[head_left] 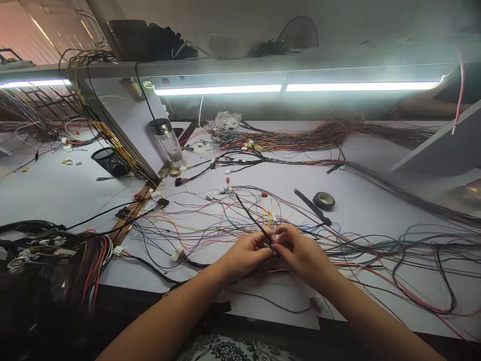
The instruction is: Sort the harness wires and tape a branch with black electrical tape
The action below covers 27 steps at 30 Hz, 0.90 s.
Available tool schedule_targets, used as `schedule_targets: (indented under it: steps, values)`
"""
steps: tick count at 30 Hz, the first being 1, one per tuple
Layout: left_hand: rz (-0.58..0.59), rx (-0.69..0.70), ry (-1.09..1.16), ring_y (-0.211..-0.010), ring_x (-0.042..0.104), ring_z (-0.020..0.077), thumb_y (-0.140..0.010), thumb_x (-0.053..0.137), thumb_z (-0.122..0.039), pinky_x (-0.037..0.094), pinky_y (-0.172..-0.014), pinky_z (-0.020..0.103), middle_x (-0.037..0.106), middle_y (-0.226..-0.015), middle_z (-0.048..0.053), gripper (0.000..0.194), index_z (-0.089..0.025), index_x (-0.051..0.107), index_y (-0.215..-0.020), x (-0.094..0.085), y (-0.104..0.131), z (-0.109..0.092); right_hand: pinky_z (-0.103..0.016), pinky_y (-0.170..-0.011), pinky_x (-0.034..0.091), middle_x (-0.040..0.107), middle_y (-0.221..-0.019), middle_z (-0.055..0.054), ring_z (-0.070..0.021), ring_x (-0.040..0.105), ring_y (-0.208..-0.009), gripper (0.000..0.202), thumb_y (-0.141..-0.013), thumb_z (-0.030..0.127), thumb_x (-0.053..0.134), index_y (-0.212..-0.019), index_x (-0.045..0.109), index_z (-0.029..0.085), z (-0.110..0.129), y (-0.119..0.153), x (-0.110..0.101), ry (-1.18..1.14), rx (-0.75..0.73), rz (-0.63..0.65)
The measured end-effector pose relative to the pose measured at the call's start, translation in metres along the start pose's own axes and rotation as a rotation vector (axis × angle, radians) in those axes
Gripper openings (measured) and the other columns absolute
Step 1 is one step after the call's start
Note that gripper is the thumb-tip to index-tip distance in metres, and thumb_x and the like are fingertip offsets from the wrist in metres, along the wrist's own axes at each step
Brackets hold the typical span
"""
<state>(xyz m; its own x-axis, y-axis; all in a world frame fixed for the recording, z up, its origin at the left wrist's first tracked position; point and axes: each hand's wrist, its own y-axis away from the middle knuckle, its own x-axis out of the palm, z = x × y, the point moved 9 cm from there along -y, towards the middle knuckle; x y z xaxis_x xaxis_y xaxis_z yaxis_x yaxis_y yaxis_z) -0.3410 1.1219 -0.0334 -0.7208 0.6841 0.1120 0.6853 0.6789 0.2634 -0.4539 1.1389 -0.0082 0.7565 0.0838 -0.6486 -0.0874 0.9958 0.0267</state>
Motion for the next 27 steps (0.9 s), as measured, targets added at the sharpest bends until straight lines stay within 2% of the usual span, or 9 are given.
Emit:
schedule_targets:
  steps: [3, 6, 9, 13, 16, 19, 22, 24, 27]
  values:
    - [-0.087, 0.077, -0.302, -0.079, 0.058, 0.0141, -0.083, 0.058, -0.029, 0.043, -0.071, 0.025, 0.067, -0.091, 0.003, 0.022, -0.017, 0.068, -0.099, -0.005, -0.003, -0.01, -0.031, -0.069, 0.04, 0.062, -0.082, 0.0, -0.016, 0.056, -0.072, 0.015, -0.086, 0.027, 0.053, -0.099, 0.047, 0.024, -0.003, 0.004, -0.005, -0.129, 0.059, -0.03]
    - [-0.106, 0.135, -0.613, -0.076, 0.058, 0.0141, -0.085, 0.051, -0.021, 0.042, -0.071, 0.025, 0.067, -0.079, 0.001, 0.018, -0.017, 0.069, -0.082, -0.002, -0.006, -0.018, -0.027, -0.065, 0.038, 0.052, -0.076, 0.003, -0.013, 0.048, -0.07, 0.016, -0.084, 0.026, 0.057, -0.092, 0.044, 0.023, -0.003, 0.005, 0.002, -0.506, 0.139, 0.046]
    - [-0.158, 0.167, -0.807, -0.077, 0.059, 0.0158, -0.086, 0.049, -0.021, 0.042, -0.072, 0.026, 0.068, -0.08, 0.003, 0.021, -0.018, 0.069, -0.08, -0.001, -0.006, -0.021, -0.022, -0.057, 0.032, 0.046, -0.072, 0.005, -0.009, 0.039, -0.061, 0.023, -0.079, 0.025, 0.064, -0.086, 0.043, 0.022, 0.002, 0.006, 0.005, -0.922, 0.225, 0.13]
    - [-0.2, 0.164, -0.816, -0.086, 0.061, 0.0171, -0.088, 0.05, -0.024, 0.044, -0.08, 0.027, 0.07, -0.092, 0.004, 0.021, -0.02, 0.07, -0.092, -0.003, -0.005, -0.018, -0.022, -0.048, 0.022, 0.045, -0.065, 0.006, -0.0069, 0.03, -0.052, 0.032, -0.074, 0.02, 0.071, -0.08, 0.04, 0.022, 0.011, 0.003, -0.02, -1.171, 0.179, 0.068]
    - [-0.204, 0.119, -0.741, -0.087, 0.061, 0.0168, -0.087, 0.051, -0.025, 0.044, -0.081, 0.027, 0.07, -0.092, 0.003, 0.02, -0.02, 0.07, -0.093, -0.007, -0.005, -0.014, -0.022, -0.048, 0.024, 0.045, -0.065, 0.006, -0.0071, 0.032, -0.052, 0.032, -0.074, 0.02, 0.072, -0.078, 0.04, 0.022, 0.016, 0.002, -0.03, -1.147, 0.139, 0.052]
    - [-0.199, 0.085, -0.679, -0.083, 0.06, 0.0163, -0.084, 0.055, -0.027, 0.043, -0.077, 0.027, 0.068, -0.092, 0.001, 0.018, -0.022, 0.067, -0.096, -0.01, -0.004, -0.011, -0.022, -0.053, 0.029, 0.048, -0.072, 0.004, -0.008, 0.037, -0.058, 0.023, -0.079, 0.027, 0.069, -0.081, 0.047, 0.022, 0.014, 0.004, -0.027, -0.974, 0.154, 0.062]
    - [-0.295, 0.103, -0.684, -0.079, 0.057, 0.0176, -0.075, 0.067, -0.038, 0.042, -0.07, 0.028, 0.064, -0.098, 0.003, 0.034, -0.021, 0.06, -0.103, -0.015, 0.0, -0.016, -0.024, -0.056, 0.034, 0.05, -0.079, 0.002, -0.0096, 0.041, -0.063, 0.022, -0.082, 0.036, 0.065, -0.092, 0.053, 0.021, 0.002, 0.006, -0.021, -0.787, 0.2, 0.041]
    - [-0.361, 0.123, -0.755, -0.076, 0.054, 0.0184, -0.073, 0.069, -0.044, 0.039, -0.067, 0.029, 0.061, -0.095, 0.005, 0.037, -0.019, 0.058, -0.097, -0.017, 0.003, -0.02, -0.025, -0.055, 0.035, 0.052, -0.081, 0.001, -0.0104, 0.042, -0.062, 0.026, -0.082, 0.04, 0.062, -0.098, 0.053, 0.022, -0.007, 0.005, -0.017, -0.727, 0.22, 0.034]
    - [-0.329, 0.188, -0.823, -0.075, 0.052, 0.0181, -0.085, 0.056, -0.042, 0.035, -0.067, 0.029, 0.06, -0.084, 0.004, 0.023, -0.019, 0.057, -0.083, -0.011, 0.004, -0.028, -0.028, -0.059, 0.04, 0.055, -0.083, -0.001, -0.0134, 0.048, -0.066, 0.028, -0.084, 0.042, 0.057, -0.103, 0.055, 0.022, -0.017, 0.003, -0.014, -0.564, 0.214, 0.014]
